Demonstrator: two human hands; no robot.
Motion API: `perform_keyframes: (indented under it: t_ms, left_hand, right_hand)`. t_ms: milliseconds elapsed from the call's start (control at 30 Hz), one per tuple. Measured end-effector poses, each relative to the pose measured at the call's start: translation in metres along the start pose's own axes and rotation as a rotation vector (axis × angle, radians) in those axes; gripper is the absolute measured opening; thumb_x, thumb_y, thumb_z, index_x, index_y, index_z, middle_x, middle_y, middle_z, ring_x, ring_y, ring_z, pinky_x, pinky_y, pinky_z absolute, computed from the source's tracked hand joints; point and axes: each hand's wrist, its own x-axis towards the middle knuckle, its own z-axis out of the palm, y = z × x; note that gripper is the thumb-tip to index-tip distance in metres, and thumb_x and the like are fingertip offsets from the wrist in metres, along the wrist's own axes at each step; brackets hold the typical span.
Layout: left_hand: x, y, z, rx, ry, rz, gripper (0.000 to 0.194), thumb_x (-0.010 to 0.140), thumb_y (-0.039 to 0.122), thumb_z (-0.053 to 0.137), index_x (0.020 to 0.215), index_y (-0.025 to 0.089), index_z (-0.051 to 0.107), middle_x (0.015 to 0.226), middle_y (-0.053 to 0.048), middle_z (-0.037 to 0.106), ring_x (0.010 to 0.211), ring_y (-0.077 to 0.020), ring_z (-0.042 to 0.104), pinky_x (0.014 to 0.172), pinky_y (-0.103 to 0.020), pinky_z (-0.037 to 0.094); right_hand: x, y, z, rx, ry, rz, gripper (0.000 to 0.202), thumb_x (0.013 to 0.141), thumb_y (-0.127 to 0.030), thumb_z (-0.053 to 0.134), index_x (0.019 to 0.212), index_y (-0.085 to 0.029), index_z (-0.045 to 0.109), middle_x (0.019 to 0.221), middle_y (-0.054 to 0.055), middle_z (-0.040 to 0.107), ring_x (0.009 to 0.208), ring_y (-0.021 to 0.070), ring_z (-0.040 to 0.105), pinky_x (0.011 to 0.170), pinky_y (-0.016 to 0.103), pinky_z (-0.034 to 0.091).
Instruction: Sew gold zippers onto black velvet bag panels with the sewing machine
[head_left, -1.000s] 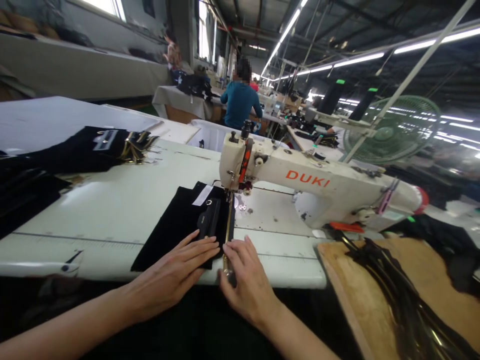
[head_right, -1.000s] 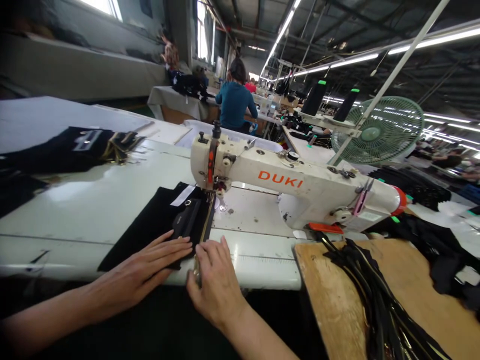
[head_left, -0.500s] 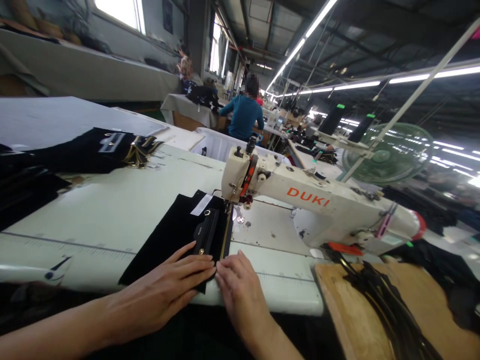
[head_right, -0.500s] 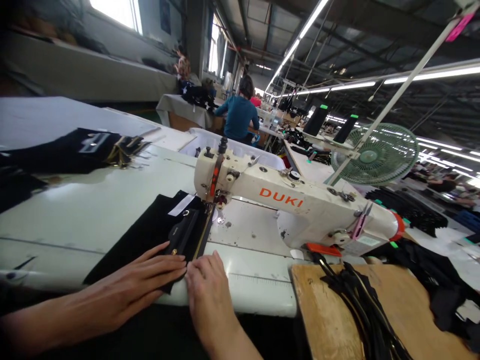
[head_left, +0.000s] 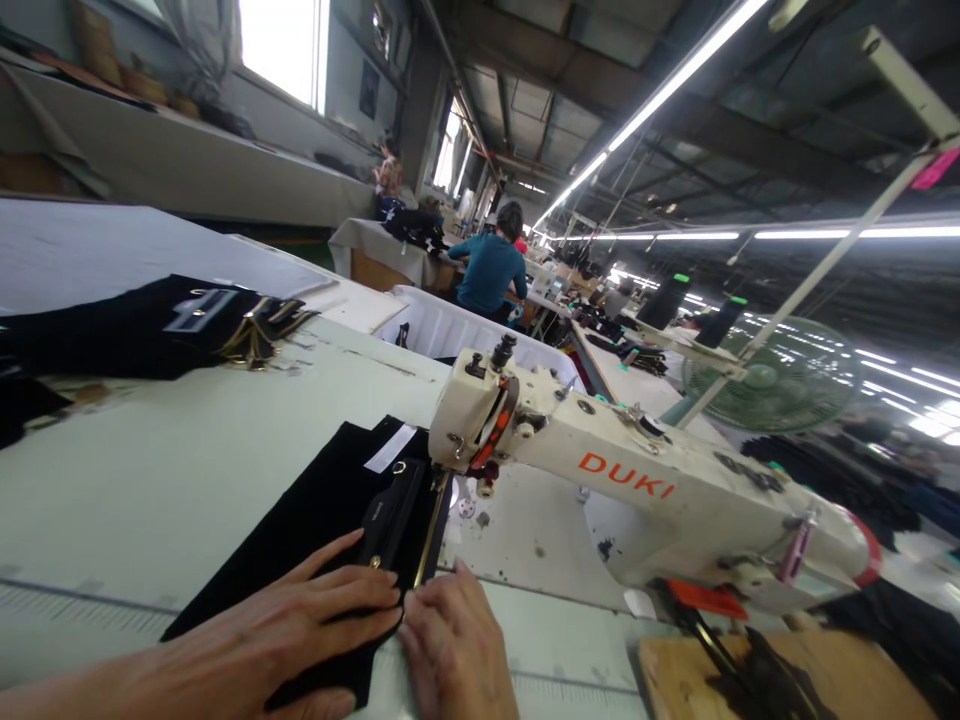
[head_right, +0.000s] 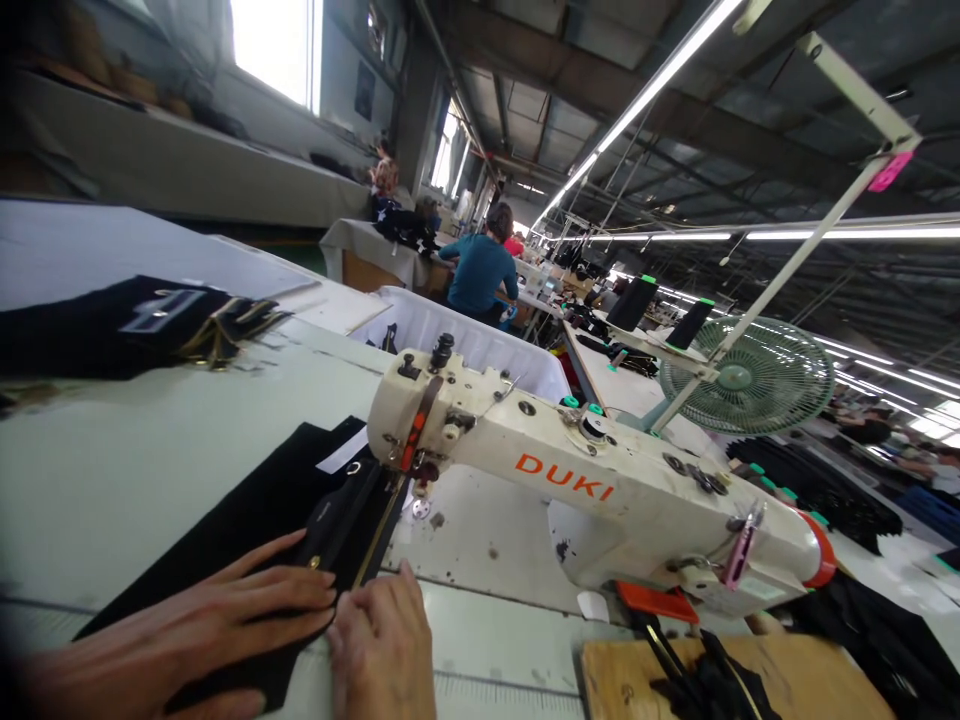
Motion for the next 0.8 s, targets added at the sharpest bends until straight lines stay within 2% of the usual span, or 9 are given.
perform_keyframes:
  t_ms: [133,267,333,567,700,800]
  left_hand:
    - [0.010,-0.009,-0.007,0.029,-0.031,0.020,0.059,0.096,0.041,0.066,0.151,0.045,0.045,0.148,0.007,0.058,0.140,-0.0207,0.051,0.126,-0.039,0.026]
    - [0.030,-0.020,-0.027,0.018,-0.266,0.083,0.063,0.100,0.040,0.061,0.156,0.044,0.034,0.155,0.007,0.049,0.143,-0.0230,0.045,0.120,-0.039,0.038]
    - [0.041,-0.023,-0.036,-0.006,-0.337,0.077,0.061,0.101,0.040,0.058,0.157,0.043,0.034,0.155,0.006,0.048,0.145,-0.0242,0.042,0.118,-0.040,0.040]
    - [0.068,-0.028,-0.048,-0.133,-0.309,0.078,0.060,0.098,0.032,0.065,0.153,0.040,0.042,0.151,0.003,0.053,0.143,-0.0242,0.044,0.123,-0.043,0.029]
    - [0.076,-0.037,-0.048,-0.140,-0.355,0.077,0.054,0.100,0.035,0.062,0.152,0.034,0.046,0.153,-0.001,0.051,0.144,-0.0260,0.042,0.124,-0.045,0.024]
    - [0.080,-0.047,-0.043,-0.116,-0.369,0.074,0.053,0.102,0.038,0.059,0.153,0.033,0.046,0.156,-0.002,0.048,0.147,-0.0259,0.039,0.125,-0.045,0.020]
  right_hand:
    - [0.010,0.008,0.002,-0.009,0.010,-0.022,0.017,0.101,-0.022,0.050,0.096,-0.023,0.065,0.079,0.001,0.066,0.071,0.0183,0.066,0.102,0.045,0.056]
    - [0.022,0.017,0.000,-0.015,-0.001,-0.056,0.015,0.101,-0.020,0.051,0.097,-0.023,0.066,0.081,0.001,0.067,0.072,0.0172,0.067,0.101,0.041,0.056]
    - [0.027,0.022,0.001,-0.001,-0.004,-0.052,0.014,0.100,-0.019,0.053,0.096,-0.023,0.066,0.081,0.001,0.067,0.073,0.0170,0.067,0.101,0.039,0.056]
    - [0.038,0.041,0.008,0.002,-0.032,-0.043,0.014,0.091,-0.010,0.063,0.098,-0.021,0.070,0.086,0.003,0.069,0.080,0.0203,0.066,0.097,0.042,0.056]
    - [0.045,0.049,0.010,-0.019,-0.065,-0.015,0.021,0.083,-0.005,0.071,0.095,-0.022,0.071,0.087,0.002,0.070,0.082,0.0215,0.067,0.089,0.039,0.058]
    - [0.050,0.056,0.013,-0.049,-0.053,-0.016,0.025,0.083,-0.003,0.071,0.099,-0.022,0.072,0.092,0.003,0.073,0.085,0.0237,0.068,0.087,0.040,0.059]
